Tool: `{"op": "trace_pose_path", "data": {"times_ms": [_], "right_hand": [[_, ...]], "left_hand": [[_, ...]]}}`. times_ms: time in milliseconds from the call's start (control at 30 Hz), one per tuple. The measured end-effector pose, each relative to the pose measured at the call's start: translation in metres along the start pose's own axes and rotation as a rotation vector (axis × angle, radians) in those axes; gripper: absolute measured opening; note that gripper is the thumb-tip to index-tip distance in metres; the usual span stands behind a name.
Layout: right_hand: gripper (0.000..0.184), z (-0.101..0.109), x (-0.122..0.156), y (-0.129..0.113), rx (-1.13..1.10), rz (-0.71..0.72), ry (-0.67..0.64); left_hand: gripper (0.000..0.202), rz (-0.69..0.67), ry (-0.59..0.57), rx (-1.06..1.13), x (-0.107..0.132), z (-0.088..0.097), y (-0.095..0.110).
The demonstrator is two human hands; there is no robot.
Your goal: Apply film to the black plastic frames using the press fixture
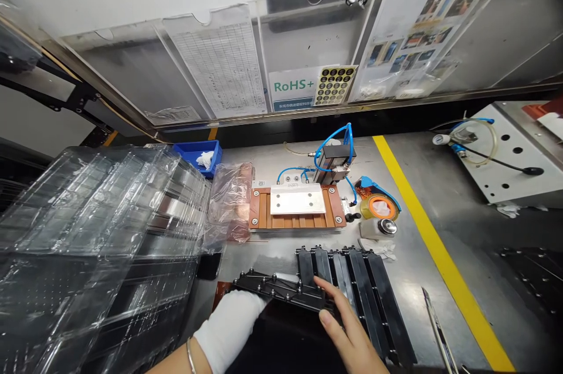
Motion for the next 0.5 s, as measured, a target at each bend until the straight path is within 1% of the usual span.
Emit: {"op": "trace_pose_path", "data": {"times_ms": [67, 133, 233, 300, 367, 433, 500], "right_hand": [[0.056, 0.000, 0.002, 0.001, 0.010, -0.036, 0.007], [0.055, -0.001, 0.005, 0.003, 0.025, -0.062, 0.010], [0.053, -0.004, 0.008, 0.004, 0.048, -0.075, -0.020], [0.054, -0.005, 0.010, 0.005, 0.051, -0.099, -0.051], [0.056, -0.005, 0.012, 0.007, 0.025, -0.161, -0.076], [0.057, -0.007, 0.014, 0.010, -0.032, -0.224, -0.089], [0.059, -0.009, 0.014, 0.012, -0.086, -0.257, -0.091]], "left_hand": [[0.026, 0.052, -0.053, -0.120, 0.003, -0.010, -0.002], [0.017, 0.098, -0.093, -0.185, 0.007, -0.021, -0.002], [0.020, 0.141, -0.129, -0.226, 0.015, -0.027, -0.002], [0.021, 0.166, -0.137, -0.249, 0.021, -0.021, -0.003], [0.024, 0.159, -0.151, -0.222, 0.023, -0.010, -0.002], [0.029, 0.106, -0.174, -0.120, 0.021, 0.001, 0.002], [0.031, 0.046, -0.181, 0.023, 0.017, 0.011, 0.006]]}}
Point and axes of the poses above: each hand's wrist, its own x-axis away from the middle knuckle, its own z-axis out of the back of the hand, y = z × x, the point moved 5 cm from there along -x, towards the middle knuckle, and after that the axes turned 11 degrees about -x, right-handed, at the moved point
